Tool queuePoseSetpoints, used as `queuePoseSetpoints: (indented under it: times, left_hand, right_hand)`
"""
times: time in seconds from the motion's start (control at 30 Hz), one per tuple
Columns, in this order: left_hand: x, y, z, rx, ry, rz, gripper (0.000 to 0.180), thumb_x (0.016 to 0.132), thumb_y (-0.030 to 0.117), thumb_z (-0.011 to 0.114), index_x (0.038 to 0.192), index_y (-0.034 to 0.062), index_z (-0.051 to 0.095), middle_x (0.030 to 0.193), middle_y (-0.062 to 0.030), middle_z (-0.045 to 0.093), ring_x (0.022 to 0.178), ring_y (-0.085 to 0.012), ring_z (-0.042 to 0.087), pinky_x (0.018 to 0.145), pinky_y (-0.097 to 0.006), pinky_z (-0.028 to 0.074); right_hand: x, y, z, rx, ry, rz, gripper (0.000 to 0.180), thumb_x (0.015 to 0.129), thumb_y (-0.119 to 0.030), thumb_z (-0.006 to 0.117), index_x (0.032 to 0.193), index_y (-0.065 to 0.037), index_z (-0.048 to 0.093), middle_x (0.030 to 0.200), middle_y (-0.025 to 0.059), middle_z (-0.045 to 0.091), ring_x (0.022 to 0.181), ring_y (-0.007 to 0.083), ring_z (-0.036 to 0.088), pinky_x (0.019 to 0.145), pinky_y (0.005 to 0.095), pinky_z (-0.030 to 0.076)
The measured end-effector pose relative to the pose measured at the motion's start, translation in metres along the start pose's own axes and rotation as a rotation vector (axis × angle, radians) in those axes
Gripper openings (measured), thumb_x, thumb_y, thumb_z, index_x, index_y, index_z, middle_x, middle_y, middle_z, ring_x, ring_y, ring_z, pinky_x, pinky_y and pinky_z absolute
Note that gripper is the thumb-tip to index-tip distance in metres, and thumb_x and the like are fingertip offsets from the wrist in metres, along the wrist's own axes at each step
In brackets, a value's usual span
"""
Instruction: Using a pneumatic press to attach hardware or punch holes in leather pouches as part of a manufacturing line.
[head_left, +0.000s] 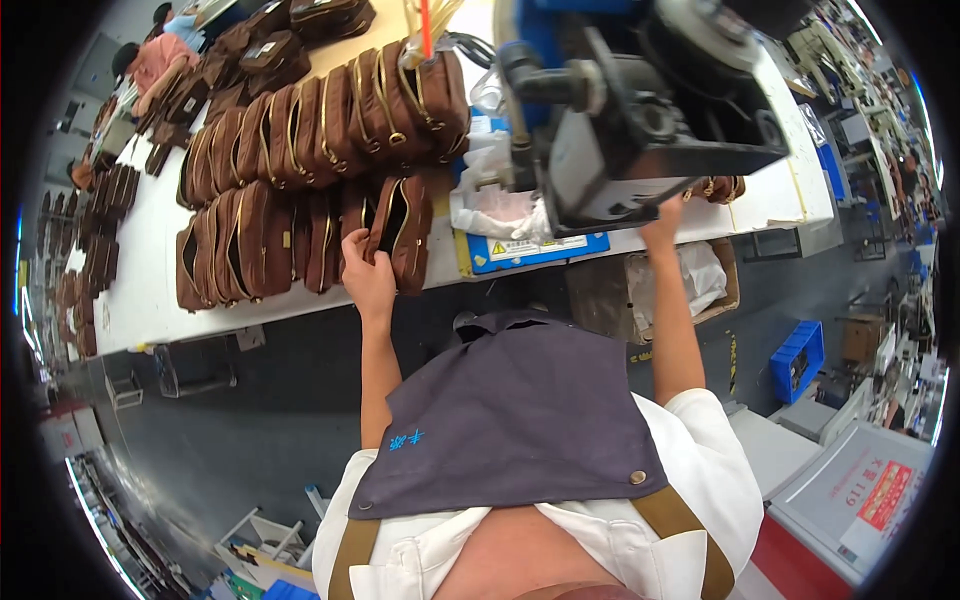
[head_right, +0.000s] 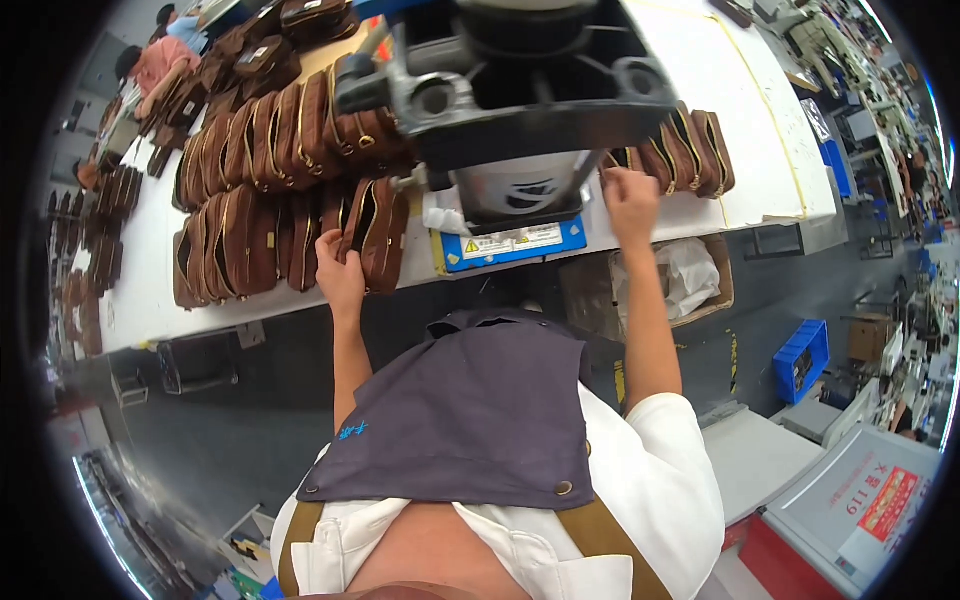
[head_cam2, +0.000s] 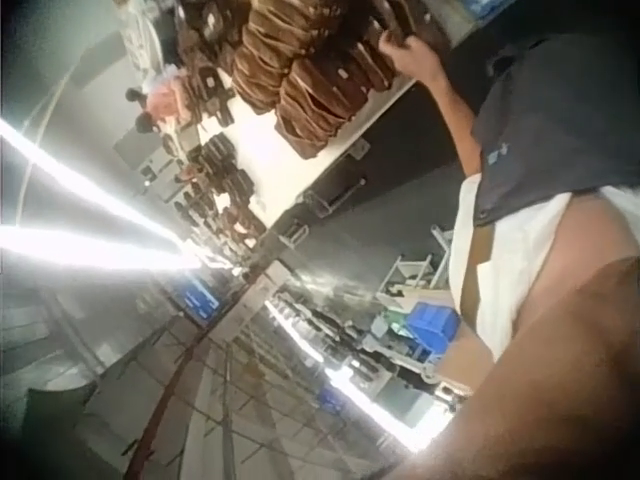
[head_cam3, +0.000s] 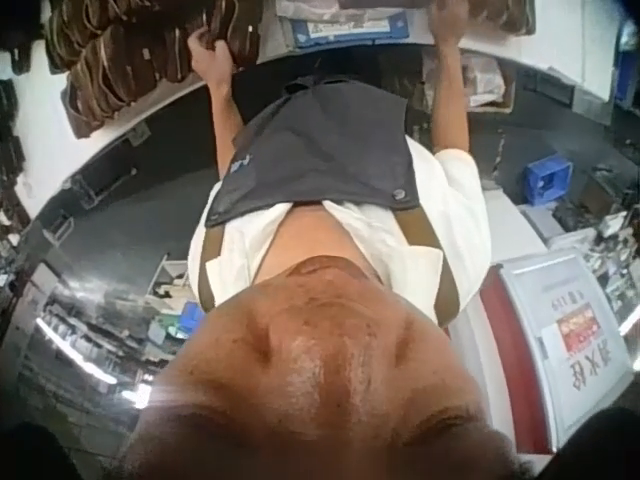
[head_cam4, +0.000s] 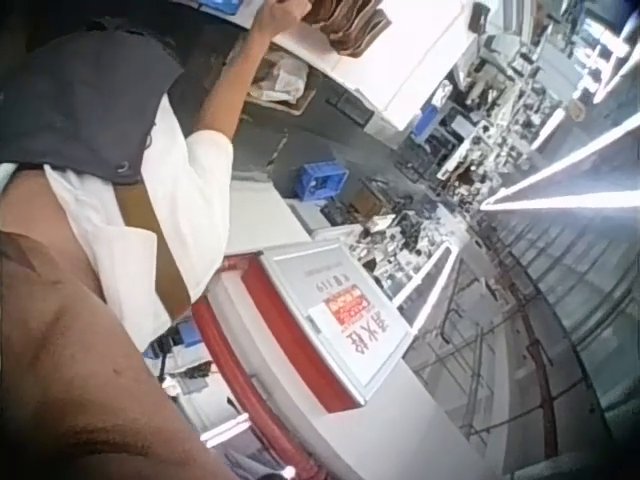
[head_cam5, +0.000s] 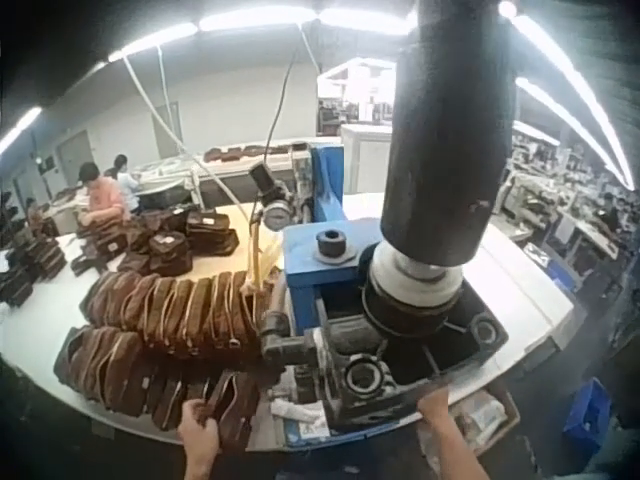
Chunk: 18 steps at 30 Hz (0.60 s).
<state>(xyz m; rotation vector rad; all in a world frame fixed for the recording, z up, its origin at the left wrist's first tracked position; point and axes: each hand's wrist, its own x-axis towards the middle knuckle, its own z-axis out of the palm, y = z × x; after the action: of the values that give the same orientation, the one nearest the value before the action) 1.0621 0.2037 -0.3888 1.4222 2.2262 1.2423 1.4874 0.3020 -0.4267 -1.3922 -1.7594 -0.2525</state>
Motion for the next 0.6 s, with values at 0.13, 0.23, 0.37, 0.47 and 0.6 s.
queuePoseSetpoints:
  times: [0.13, 0.23, 0.37, 0.47, 0.6]
  left_hand:
    - [-0.006, -0.021, -0.006, -0.125, -0.093, -0.013, 0.033, 0.078, -0.005, 0.057, 0.109, 0.0023, 0.055, 0.102, -0.0159, 0.063, 0.095, -0.0303, 0.063, 0.083, -0.037, 0.049]
    - [-0.020, -0.030, -0.006, -0.023, -0.074, 0.088, 0.029, 0.077, -0.001, 0.062, 0.105, 0.0035, 0.057, 0.096, -0.0129, 0.056, 0.090, -0.0317, 0.058, 0.082, -0.039, 0.047]
    - [-0.024, -0.016, -0.011, 0.251, -0.004, 0.224, 0.026, 0.077, 0.004, 0.067, 0.103, 0.0064, 0.061, 0.088, -0.0101, 0.053, 0.082, -0.0289, 0.053, 0.076, -0.039, 0.045]
    - [-0.025, -0.010, -0.014, 0.260, -0.068, 0.135, 0.026, 0.081, 0.013, 0.068, 0.106, 0.0071, 0.062, 0.081, -0.0071, 0.057, 0.081, -0.0269, 0.055, 0.074, -0.038, 0.045]
    - [-0.025, 0.000, -0.015, 0.156, -0.100, 0.106, 0.033, 0.085, 0.027, 0.067, 0.108, 0.0045, 0.062, 0.086, -0.0083, 0.065, 0.082, -0.0264, 0.058, 0.072, -0.039, 0.044]
  right_hand:
    - [-0.063, -0.033, 0.091, 0.332, -0.175, -0.075, 0.018, 0.081, -0.004, 0.060, 0.100, -0.004, 0.061, 0.091, 0.0138, 0.061, 0.088, 0.0324, 0.058, 0.079, 0.0410, 0.046]
    - [-0.032, -0.093, 0.113, 0.512, -0.779, 0.034, 0.016, 0.090, -0.014, 0.059, 0.102, -0.004, 0.061, 0.098, 0.0146, 0.063, 0.092, 0.0296, 0.061, 0.082, 0.0394, 0.047]
    - [-0.009, -0.140, 0.113, 0.572, -0.712, -0.019, 0.016, 0.086, -0.017, 0.063, 0.092, -0.004, 0.068, 0.084, 0.0134, 0.063, 0.085, 0.0309, 0.060, 0.078, 0.0396, 0.047]
    - [-0.007, -0.148, 0.119, 0.461, -0.794, -0.083, 0.015, 0.085, -0.018, 0.064, 0.092, -0.005, 0.070, 0.080, 0.0129, 0.062, 0.079, 0.0292, 0.060, 0.073, 0.0384, 0.047]
    - [-0.003, -0.142, 0.122, 0.473, -0.906, -0.035, 0.016, 0.081, -0.017, 0.065, 0.092, -0.007, 0.070, 0.078, 0.0134, 0.061, 0.077, 0.0304, 0.061, 0.071, 0.0389, 0.048]
